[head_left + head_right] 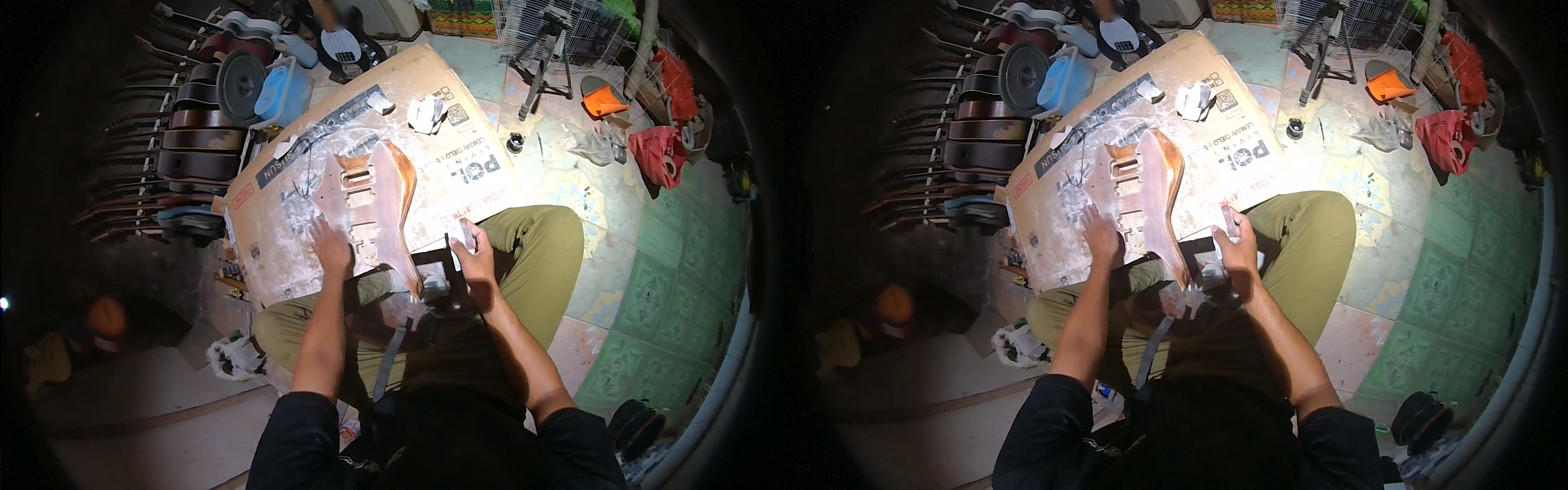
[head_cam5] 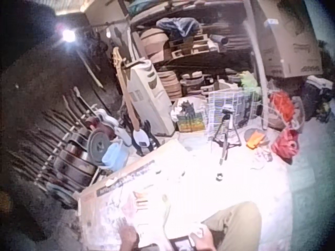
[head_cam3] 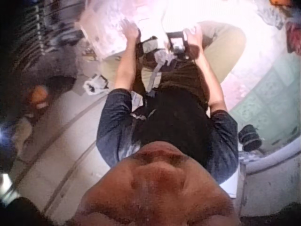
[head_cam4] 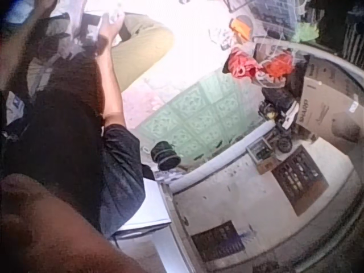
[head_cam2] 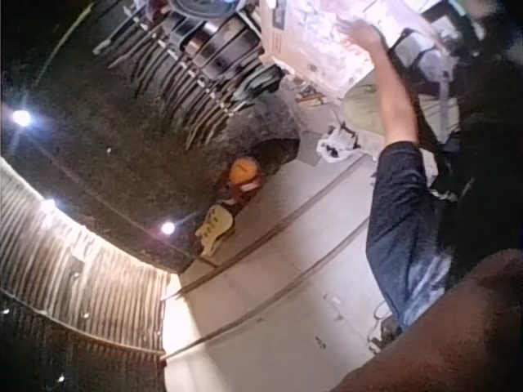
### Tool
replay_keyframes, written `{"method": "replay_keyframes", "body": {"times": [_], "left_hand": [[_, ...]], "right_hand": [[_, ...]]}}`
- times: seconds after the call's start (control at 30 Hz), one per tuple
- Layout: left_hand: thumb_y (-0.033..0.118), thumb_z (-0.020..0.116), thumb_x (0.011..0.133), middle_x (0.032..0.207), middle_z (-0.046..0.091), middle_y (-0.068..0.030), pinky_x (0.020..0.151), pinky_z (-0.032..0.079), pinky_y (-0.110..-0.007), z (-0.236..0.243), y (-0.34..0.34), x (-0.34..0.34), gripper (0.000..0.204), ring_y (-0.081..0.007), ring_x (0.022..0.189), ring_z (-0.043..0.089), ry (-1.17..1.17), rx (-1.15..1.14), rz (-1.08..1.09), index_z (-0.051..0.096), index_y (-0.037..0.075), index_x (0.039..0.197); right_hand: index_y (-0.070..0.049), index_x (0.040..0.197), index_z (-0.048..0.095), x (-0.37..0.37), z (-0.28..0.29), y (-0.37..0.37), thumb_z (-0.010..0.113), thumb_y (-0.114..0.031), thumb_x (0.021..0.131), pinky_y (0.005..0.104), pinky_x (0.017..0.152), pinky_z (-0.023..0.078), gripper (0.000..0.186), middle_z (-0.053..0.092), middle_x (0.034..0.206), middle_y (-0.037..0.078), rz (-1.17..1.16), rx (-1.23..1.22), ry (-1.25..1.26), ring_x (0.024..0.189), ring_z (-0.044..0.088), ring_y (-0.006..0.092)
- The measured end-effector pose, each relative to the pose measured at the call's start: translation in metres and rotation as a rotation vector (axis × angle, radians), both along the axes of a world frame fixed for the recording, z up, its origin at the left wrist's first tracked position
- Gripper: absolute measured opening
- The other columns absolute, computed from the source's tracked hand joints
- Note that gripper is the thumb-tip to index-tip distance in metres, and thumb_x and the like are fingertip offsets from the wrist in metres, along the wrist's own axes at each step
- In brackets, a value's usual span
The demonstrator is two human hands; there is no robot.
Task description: The person sands the surface and edges of a wooden guitar body using a small piece of sandpaper.
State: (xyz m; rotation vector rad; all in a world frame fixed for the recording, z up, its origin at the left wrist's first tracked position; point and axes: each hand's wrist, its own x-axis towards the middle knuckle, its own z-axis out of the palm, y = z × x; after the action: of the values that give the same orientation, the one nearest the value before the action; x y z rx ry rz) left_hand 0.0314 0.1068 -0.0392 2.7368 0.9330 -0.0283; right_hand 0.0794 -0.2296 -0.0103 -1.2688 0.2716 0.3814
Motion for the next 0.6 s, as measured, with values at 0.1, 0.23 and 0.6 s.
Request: {"method": "replay_keyframes", "body": {"times": [0.1, 0.23, 0.6], "left_hand": [[0.040, 0.047, 0.103, 0.167, 0.020, -0.0250, 0.124, 0.013, -0.058, 0.008, -0.053, 0.005, 0.073, -0.0410, 0.155, 0.017, 0.085, 0.097, -0.130, 0.028, -0.005, 0.157], [0.039, 0.052, 0.101, 0.167, 0.022, -0.0235, 0.125, 0.013, -0.058, 0.020, -0.095, 0.000, 0.075, -0.0389, 0.155, 0.018, 0.034, 0.068, -0.374, 0.028, -0.004, 0.157], [0.037, 0.056, 0.100, 0.164, 0.027, -0.0237, 0.125, 0.018, -0.051, -0.009, 0.002, -0.074, 0.067, -0.0388, 0.154, 0.021, -0.019, 0.003, 0.099, 0.040, 0.000, 0.153]], "right_hand": [[0.001, 0.140, 0.051, -0.003, 0.004, 0.007, 0.068, 0.001, 0.093, 0.0316, 0.109, 0.042, 0.050, 0.058, 0.143, 0.014, 0.012, 0.056, 0.035, 0.131, 0.054, 0.0187], [0.001, 0.140, 0.051, 0.000, 0.029, 0.006, 0.068, 0.001, 0.093, 0.0314, 0.109, 0.042, 0.050, 0.057, 0.144, 0.015, 0.084, -0.092, 0.074, 0.132, 0.053, 0.0197], [-0.001, 0.139, 0.054, -0.004, 0.029, 0.003, 0.068, -0.002, 0.093, 0.0324, 0.100, 0.048, 0.048, 0.064, 0.131, 0.012, 0.066, -0.143, 0.064, 0.115, 0.061, 0.0194]]}}
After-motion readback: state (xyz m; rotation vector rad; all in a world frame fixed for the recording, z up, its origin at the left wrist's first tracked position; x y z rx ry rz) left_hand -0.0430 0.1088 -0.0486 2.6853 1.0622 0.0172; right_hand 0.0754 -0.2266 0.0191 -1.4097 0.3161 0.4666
